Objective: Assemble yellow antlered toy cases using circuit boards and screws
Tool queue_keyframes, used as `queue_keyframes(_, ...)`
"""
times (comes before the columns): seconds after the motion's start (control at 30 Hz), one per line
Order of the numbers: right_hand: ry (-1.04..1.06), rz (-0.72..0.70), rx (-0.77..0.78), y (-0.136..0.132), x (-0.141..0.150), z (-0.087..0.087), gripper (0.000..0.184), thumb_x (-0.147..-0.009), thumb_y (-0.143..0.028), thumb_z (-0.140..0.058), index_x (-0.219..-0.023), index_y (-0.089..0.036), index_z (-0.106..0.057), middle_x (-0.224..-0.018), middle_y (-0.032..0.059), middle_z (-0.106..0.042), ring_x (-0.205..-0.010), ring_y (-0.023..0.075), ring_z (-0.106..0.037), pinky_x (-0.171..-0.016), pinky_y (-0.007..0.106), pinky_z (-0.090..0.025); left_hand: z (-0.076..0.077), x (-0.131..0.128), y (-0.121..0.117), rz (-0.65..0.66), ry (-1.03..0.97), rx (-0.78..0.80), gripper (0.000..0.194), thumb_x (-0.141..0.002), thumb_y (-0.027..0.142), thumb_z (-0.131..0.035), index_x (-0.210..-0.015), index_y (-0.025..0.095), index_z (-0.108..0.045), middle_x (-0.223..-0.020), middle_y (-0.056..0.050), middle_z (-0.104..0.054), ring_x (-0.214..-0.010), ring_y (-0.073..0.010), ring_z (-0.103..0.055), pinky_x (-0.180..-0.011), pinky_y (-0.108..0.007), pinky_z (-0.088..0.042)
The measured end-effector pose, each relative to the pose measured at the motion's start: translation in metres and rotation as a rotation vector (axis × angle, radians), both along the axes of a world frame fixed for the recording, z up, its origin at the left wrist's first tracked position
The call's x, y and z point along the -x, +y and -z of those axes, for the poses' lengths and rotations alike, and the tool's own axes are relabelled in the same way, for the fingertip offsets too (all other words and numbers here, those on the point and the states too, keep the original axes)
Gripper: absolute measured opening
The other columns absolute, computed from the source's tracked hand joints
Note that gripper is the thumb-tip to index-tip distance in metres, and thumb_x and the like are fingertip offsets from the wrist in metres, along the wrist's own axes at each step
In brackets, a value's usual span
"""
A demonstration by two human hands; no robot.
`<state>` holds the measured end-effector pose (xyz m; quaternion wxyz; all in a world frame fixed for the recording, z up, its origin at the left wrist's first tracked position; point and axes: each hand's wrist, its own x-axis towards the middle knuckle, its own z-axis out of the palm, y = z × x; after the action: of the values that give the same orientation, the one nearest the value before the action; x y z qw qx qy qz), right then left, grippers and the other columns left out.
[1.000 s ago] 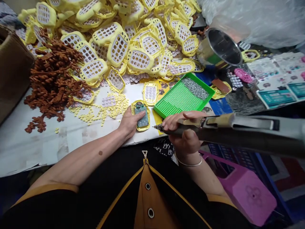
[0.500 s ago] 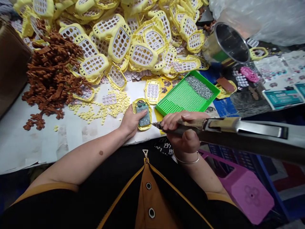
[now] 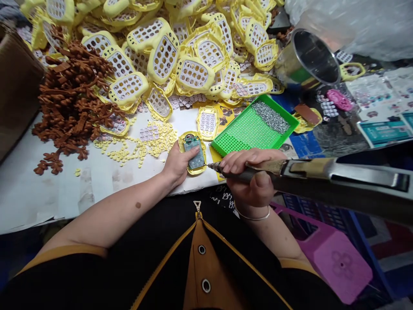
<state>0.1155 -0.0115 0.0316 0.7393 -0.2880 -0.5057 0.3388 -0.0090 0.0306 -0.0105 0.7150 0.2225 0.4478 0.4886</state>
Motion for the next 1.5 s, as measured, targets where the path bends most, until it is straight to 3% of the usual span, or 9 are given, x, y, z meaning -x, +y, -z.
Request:
queue_keyframes(0.13,0.002,-0.008,-0.021,-0.002,-0.002,-0.002,0.018,-0.084,-0.036,-0.062,-0.098,-0.023,-0.064,-0.06,-0.0045,-0.053,-0.052,0.0137,-0.055,-0.052,0.031,-0.053,0.002,0.0,0.001,-0.003,-0.002,0.005,0.044,-0.055,0.02,-0.083,-0.091,0.016,-0.058,-0.08,0.0,-0.068,-0.074,-0.0169,-0.064,-0.082,-0.04,-0.053)
queue_keyframes(0.4,-0.016,0.095,-0.022,-0.004,-0.002,-0.017,0.019,-0.082,-0.042,-0.064,-0.091,-0.026,-0.063,-0.057,-0.0053,-0.05,-0.047,0.0126,-0.051,-0.048,0.029,-0.049,0.001,0.002,0.002,-0.014,-0.006,0.004,0.045,-0.055,0.022,-0.085,-0.092,0.016,-0.059,-0.084,-0.001,-0.07,-0.077,-0.0177,-0.066,-0.083,-0.04,-0.053)
queue_keyframes(0.57,-0.125,0.099,0.269,-0.002,-0.018,-0.035,0.05,-0.085,-0.071,-0.039,-0.092,-0.028,-0.063,-0.065,0.0011,-0.053,-0.055,0.0183,-0.056,-0.054,0.037,-0.051,0.001,0.001,0.002,-0.023,-0.005,-0.012,0.047,-0.055,0.021,-0.085,-0.093,0.016,-0.058,-0.086,-0.002,-0.071,-0.078,-0.0182,-0.066,-0.081,-0.039,-0.055)
queue_keyframes(0.67,-0.019,0.053,0.393,0.001,-0.03,-0.055,0.054,-0.082,-0.074,-0.039,-0.089,-0.028,-0.066,-0.078,0.0052,-0.06,-0.061,0.0203,-0.059,-0.058,0.04,-0.053,0.002,-0.001,0.001,-0.038,0.053,-0.015,0.046,-0.054,0.02,-0.084,-0.092,0.016,-0.059,-0.084,-0.002,-0.07,-0.076,-0.0183,-0.066,-0.078,-0.039,-0.055)
queue_keyframes(0.8,0.048,0.18,0.451,0.001,-0.037,-0.072,0.058,-0.074,-0.083,-0.04,-0.09,-0.033,-0.066,-0.082,0.0062,-0.064,-0.063,0.0233,-0.062,-0.055,0.042,-0.055,0.002,-0.002,0.002,-0.033,0.088,-0.01,0.044,-0.055,0.02,-0.083,-0.093,0.016,-0.06,-0.084,-0.003,-0.07,-0.075,-0.019,-0.066,-0.077,-0.039,-0.054)
queue_keyframes(1.0,-0.13,0.141,0.348,-0.006,-0.031,-0.049,0.064,-0.073,-0.085,-0.041,-0.104,-0.033,-0.063,-0.093,0.0078,-0.066,-0.076,0.0269,-0.066,-0.069,0.049,-0.058,0.002,-0.002,0.002,-0.018,0.106,-0.006,0.043,-0.056,0.02,-0.082,-0.093,0.016,-0.059,-0.084,-0.003,-0.07,-0.075,-0.0185,-0.066,-0.076,-0.037,-0.055)
queue_keyframes(1.13,-0.218,0.176,0.127,-0.004,-0.018,-0.027,0.039,-0.081,-0.055,-0.063,-0.116,-0.039,-0.058,-0.074,-0.0014,-0.057,-0.064,0.0176,-0.059,-0.06,0.037,-0.056,0.001,-0.005,0.001,-0.039,0.158,-0.021,0.04,-0.058,0.02,-0.081,-0.091,0.016,-0.059,-0.083,-0.003,-0.07,-0.074,-0.0182,-0.065,-0.074,-0.037,-0.055)
queue_keyframes(1.3,-0.093,0.093,0.018,0.004,-0.009,-0.011,0.032,-0.086,-0.042,-0.062,-0.116,-0.035,-0.054,-0.063,-0.0061,-0.046,-0.051,0.0136,-0.052,-0.054,0.033,-0.054,0.0,-0.008,0.001,-0.06,0.179,-0.035,0.038,-0.059,0.02,-0.08,-0.09,0.016,-0.058,-0.081,-0.002,-0.068,-0.073,-0.0169,-0.064,-0.073,-0.034,-0.054)
queue_keyframes(1.5,-0.042,-0.099,-0.008,0.0,-0.011,0.0,0.021,-0.087,-0.034,-0.059,-0.107,-0.027,-0.06,-0.063,-0.0049,-0.049,-0.054,0.0142,-0.053,-0.054,0.032,-0.051,0.003,-0.008,0.001,-0.052,0.202,-0.057,0.039,-0.061,0.022,-0.079,-0.093,0.017,-0.057,-0.085,-0.003,-0.068,-0.075,-0.0169,-0.063,-0.075,-0.036,-0.053)
